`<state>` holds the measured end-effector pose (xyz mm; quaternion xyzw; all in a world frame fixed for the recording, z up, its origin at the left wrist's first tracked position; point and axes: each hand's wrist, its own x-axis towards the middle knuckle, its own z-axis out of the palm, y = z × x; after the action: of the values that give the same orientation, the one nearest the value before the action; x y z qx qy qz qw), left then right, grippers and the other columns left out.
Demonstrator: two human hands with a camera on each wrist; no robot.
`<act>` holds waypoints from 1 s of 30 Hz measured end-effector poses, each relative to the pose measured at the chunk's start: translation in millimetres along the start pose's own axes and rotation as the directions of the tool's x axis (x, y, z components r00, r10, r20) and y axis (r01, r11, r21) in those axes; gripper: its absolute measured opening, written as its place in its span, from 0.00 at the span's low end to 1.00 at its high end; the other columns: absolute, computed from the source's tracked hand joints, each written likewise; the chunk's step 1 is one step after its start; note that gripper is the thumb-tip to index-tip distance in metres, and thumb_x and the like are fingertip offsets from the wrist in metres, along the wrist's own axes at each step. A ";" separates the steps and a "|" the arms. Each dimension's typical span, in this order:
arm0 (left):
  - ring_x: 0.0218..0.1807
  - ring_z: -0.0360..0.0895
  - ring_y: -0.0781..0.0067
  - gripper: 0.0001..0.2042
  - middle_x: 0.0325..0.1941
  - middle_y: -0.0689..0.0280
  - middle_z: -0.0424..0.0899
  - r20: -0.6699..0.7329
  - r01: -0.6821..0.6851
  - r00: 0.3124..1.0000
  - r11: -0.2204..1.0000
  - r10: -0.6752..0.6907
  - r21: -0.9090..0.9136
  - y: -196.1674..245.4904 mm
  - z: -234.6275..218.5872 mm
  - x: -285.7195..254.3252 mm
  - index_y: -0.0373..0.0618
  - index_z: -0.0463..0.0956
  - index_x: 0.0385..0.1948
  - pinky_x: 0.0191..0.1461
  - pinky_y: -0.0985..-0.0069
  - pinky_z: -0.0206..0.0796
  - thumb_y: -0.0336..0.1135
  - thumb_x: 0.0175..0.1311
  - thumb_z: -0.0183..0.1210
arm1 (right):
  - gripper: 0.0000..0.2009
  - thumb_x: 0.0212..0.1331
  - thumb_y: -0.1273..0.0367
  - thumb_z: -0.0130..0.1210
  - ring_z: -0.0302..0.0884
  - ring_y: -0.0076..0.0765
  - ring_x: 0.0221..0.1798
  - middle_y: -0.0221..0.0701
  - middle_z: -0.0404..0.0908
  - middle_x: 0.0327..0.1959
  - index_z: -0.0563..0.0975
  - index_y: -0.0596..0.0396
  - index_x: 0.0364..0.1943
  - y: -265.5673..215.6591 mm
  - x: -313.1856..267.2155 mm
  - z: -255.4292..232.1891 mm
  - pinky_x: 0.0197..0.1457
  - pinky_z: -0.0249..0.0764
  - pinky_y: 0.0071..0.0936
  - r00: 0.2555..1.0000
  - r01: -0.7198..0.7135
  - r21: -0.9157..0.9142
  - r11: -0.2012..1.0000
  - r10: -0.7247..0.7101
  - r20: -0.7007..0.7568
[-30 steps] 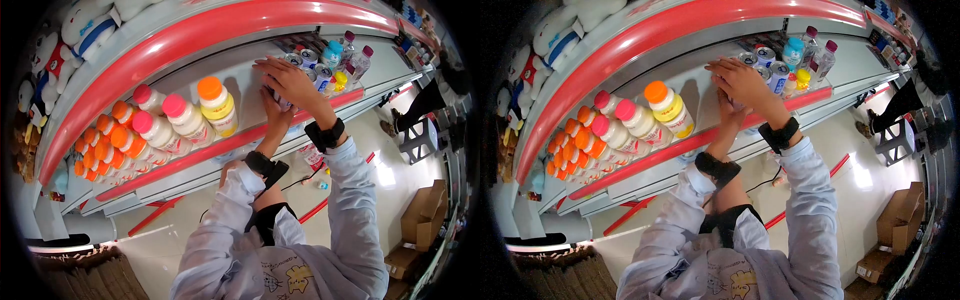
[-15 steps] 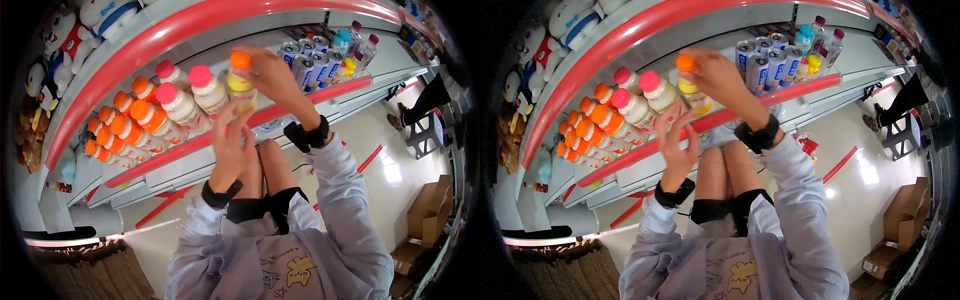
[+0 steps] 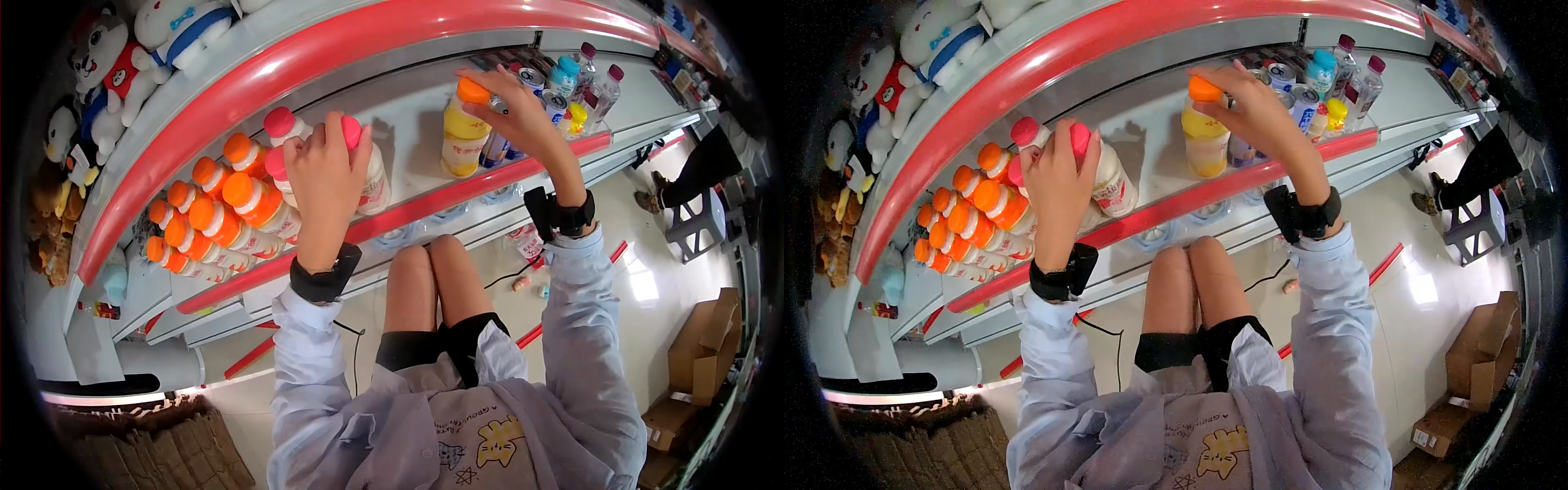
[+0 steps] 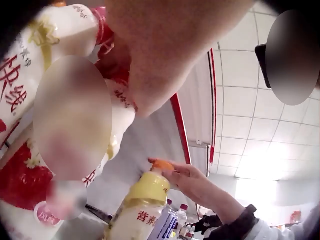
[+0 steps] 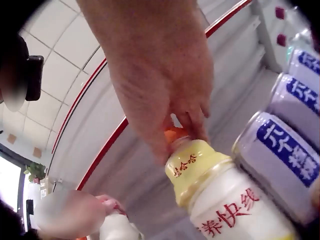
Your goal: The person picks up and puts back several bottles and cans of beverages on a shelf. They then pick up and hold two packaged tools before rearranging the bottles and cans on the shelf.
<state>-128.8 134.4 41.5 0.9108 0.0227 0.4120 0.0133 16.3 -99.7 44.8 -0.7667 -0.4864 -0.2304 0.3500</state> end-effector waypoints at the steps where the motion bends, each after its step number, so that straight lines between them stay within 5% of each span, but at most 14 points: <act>1: 0.30 0.78 0.56 0.14 0.34 0.56 0.81 -0.005 -0.004 1.000 1.000 0.004 -0.023 0.2 2.5 1.0 0.43 0.72 0.39 0.46 0.67 0.64 0.43 0.62 0.58 | 0.19 0.58 0.68 0.57 0.77 0.49 0.50 0.40 0.80 0.49 0.73 0.51 0.55 -1.2 1.2 1.7 0.73 0.52 0.45 1.000 -0.007 0.041 0.999 0.007 0.008; 8: 0.35 0.79 0.49 0.17 0.33 0.55 0.80 0.017 0.135 0.991 0.970 -0.134 -0.203 39.5 29.7 17.6 0.43 0.70 0.39 0.32 0.58 0.71 0.47 0.62 0.58 | 0.22 0.58 0.68 0.58 0.76 0.47 0.53 0.37 0.78 0.53 0.71 0.48 0.59 5.0 -8.9 9.8 0.73 0.53 0.46 0.998 -0.030 0.087 0.996 0.034 -0.046; 11: 0.35 0.79 0.48 0.17 0.34 0.54 0.80 0.002 0.041 0.999 0.941 -0.043 -0.335 61.3 43.7 26.8 0.42 0.69 0.39 0.32 0.59 0.71 0.48 0.62 0.58 | 0.21 0.60 0.63 0.56 0.75 0.49 0.52 0.37 0.79 0.51 0.72 0.44 0.59 1.2 -8.9 10.1 0.72 0.55 0.46 0.996 -0.043 0.089 0.995 0.049 -0.076; 17: 0.35 0.79 0.47 0.19 0.34 0.53 0.79 -0.005 0.081 0.996 0.950 -0.087 -0.303 67.1 50.0 31.5 0.42 0.68 0.39 0.32 0.59 0.71 0.49 0.62 0.57 | 0.21 0.60 0.62 0.56 0.76 0.47 0.51 0.38 0.79 0.51 0.72 0.45 0.58 3.9 -11.0 17.5 0.72 0.55 0.48 0.988 -0.039 0.026 0.999 0.042 -0.145; 20: 0.34 0.79 0.47 0.19 0.34 0.53 0.79 0.052 0.084 0.996 0.940 -0.070 -0.331 64.5 41.9 30.8 0.42 0.69 0.41 0.32 0.58 0.70 0.49 0.63 0.57 | 0.21 0.60 0.65 0.56 0.77 0.44 0.51 0.38 0.79 0.50 0.72 0.46 0.58 -2.9 -10.9 14.2 0.67 0.63 0.42 0.986 -0.161 0.112 0.981 0.166 -0.034; 23: 0.34 0.78 0.48 0.19 0.33 0.53 0.79 0.140 0.154 0.984 0.929 -0.112 -0.337 51.2 7.2 26.4 0.42 0.70 0.42 0.32 0.58 0.70 0.49 0.63 0.55 | 0.20 0.60 0.68 0.55 0.77 0.41 0.50 0.38 0.79 0.51 0.71 0.48 0.58 3.0 -9.1 12.0 0.59 0.69 0.34 0.992 -0.122 0.262 0.957 0.128 -0.009; 26: 0.32 0.79 0.48 0.18 0.30 0.54 0.80 -0.256 -0.116 0.959 0.993 0.121 0.034 -1.9 -16.8 21.8 0.42 0.72 0.42 0.32 0.59 0.70 0.48 0.63 0.55 | 0.19 0.62 0.71 0.54 0.73 0.35 0.54 0.34 0.76 0.53 0.71 0.52 0.58 8.5 -8.1 7.5 0.58 0.65 0.26 0.997 -0.069 0.294 0.953 0.060 0.039; 30: 0.31 0.79 0.48 0.16 0.27 0.54 0.81 0.094 0.019 0.995 0.984 -0.036 0.174 -43.9 -35.3 6.0 0.41 0.75 0.35 0.32 0.59 0.71 0.47 0.62 0.55 | 0.19 0.63 0.69 0.52 0.70 0.34 0.57 0.34 0.74 0.57 0.70 0.52 0.59 9.7 -6.3 5.4 0.61 0.63 0.26 0.993 -0.096 0.279 0.956 0.074 0.088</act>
<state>-152.6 178.7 67.5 0.9271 0.0705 0.3635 -0.0591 22.5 -102.0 33.8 -0.7373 -0.4940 -0.1140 0.4465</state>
